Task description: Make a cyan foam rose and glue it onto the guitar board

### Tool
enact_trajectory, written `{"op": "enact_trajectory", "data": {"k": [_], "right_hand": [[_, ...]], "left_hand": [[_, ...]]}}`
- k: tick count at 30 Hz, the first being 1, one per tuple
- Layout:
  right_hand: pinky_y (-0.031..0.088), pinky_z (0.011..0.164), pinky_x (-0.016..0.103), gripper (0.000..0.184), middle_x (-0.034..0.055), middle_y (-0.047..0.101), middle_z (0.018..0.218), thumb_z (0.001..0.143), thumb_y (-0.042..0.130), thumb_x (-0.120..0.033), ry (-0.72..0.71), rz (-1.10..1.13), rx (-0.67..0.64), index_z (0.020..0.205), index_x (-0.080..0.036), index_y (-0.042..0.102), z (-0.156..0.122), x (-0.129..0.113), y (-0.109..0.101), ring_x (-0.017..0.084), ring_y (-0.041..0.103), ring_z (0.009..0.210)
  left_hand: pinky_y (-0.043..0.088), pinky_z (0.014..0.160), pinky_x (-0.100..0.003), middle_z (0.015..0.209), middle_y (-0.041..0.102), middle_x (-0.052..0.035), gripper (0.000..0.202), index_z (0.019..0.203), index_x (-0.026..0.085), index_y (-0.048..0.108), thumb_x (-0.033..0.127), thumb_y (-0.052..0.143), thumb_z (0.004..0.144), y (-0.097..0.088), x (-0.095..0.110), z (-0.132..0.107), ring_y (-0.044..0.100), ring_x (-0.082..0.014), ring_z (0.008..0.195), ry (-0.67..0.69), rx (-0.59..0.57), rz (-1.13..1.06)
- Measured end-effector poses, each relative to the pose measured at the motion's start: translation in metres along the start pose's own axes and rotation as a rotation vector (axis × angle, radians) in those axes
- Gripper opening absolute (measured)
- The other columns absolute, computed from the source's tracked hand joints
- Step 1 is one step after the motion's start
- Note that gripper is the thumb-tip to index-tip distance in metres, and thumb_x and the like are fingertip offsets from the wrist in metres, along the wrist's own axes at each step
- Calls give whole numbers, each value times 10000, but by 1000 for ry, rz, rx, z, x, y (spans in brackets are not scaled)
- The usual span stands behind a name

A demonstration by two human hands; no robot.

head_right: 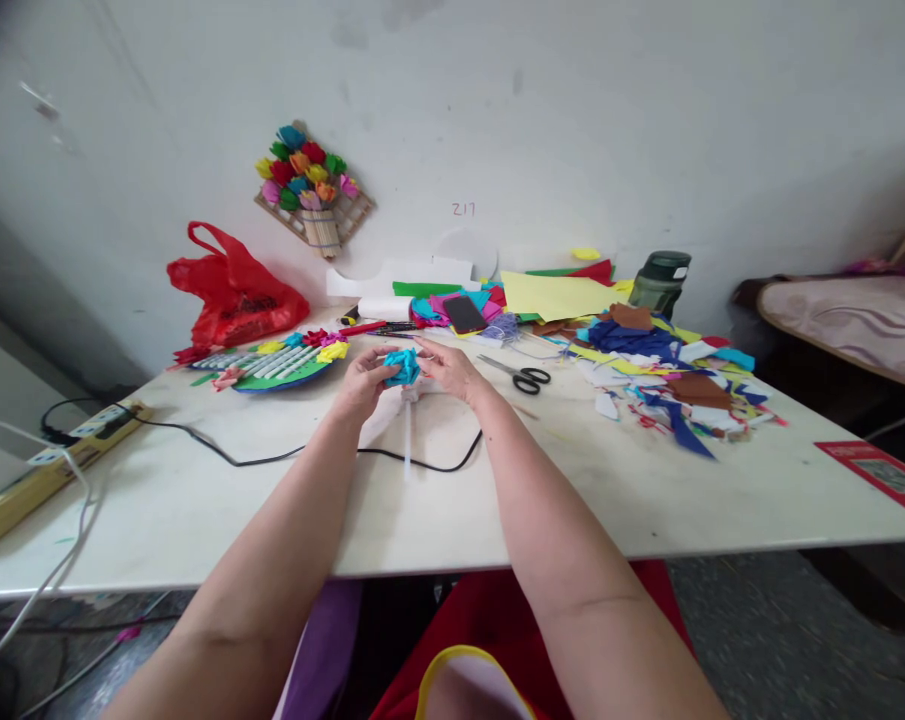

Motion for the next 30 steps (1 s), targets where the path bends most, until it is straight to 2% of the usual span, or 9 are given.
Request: {"op": "enact_trajectory", "data": {"k": [7, 12, 16, 20, 24, 27, 30], "right_hand": [[506, 750, 352, 441, 62, 668, 898, 799, 504, -287, 143, 46, 67, 1214, -151, 566, -1, 11, -2, 145, 604, 685], [498, 702, 336, 405, 60, 667, 765, 758, 529, -252, 212, 216, 83, 1137, -122, 590, -4, 9, 3, 166, 616, 674], [487, 659, 297, 415, 27, 654, 730, 695, 590, -236, 209, 241, 60, 1098, -138, 592, -5, 6, 12, 154, 617, 663], [474, 621, 264, 385, -8, 638, 718, 661, 602, -223, 219, 213, 86, 1041, -167, 597, -3, 10, 17, 121, 597, 617], [472, 600, 247, 357, -15, 631, 726, 626, 588, -185, 227, 146, 183, 983, -172, 596, -1, 16, 13, 115, 579, 636], [485, 615, 255, 355, -11, 634, 733, 609, 580, -167, 235, 76, 242, 963, -170, 603, -1, 17, 7, 128, 585, 681], [490, 604, 260, 352, -8, 641, 732, 613, 580, -168, 263, 55, 257, 963, -171, 608, -2, 18, 3, 129, 587, 660]], "left_hand": [[461, 652, -271, 754, 657, -7, 528, 1000, 168, 571, 244, 747, 509, -7, 3, 1, 605, -135, 647, 18, 82, 10], [453, 661, -270, 805, 659, -10, 517, 987, 176, 577, 255, 742, 503, -11, 3, 0, 610, -141, 681, 14, 144, -23], [449, 624, -264, 756, 636, 5, 509, 964, 175, 574, 251, 741, 489, -11, -1, -2, 591, -131, 637, -14, 186, -45], [453, 615, -254, 721, 621, 11, 472, 913, 173, 586, 246, 749, 476, -5, -2, -4, 570, -119, 617, -38, 179, -35], [459, 595, -252, 697, 604, 5, 405, 862, 163, 598, 259, 744, 497, 3, -4, -4, 560, -116, 600, -63, 123, -3], [488, 610, -284, 707, 609, -12, 384, 875, 164, 602, 293, 727, 536, 6, -13, -2, 583, -141, 621, -141, 87, -1], [507, 619, -325, 670, 616, -34, 328, 869, 159, 593, 355, 653, 612, 1, -22, 0, 608, -176, 617, -237, 99, -54]]}}
Point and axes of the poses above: each hand's wrist, its own z-axis towards the middle knuckle, its own y-axis out of the palm, x = y × z, the point moved 10 cm from there along z, towards the middle knuckle
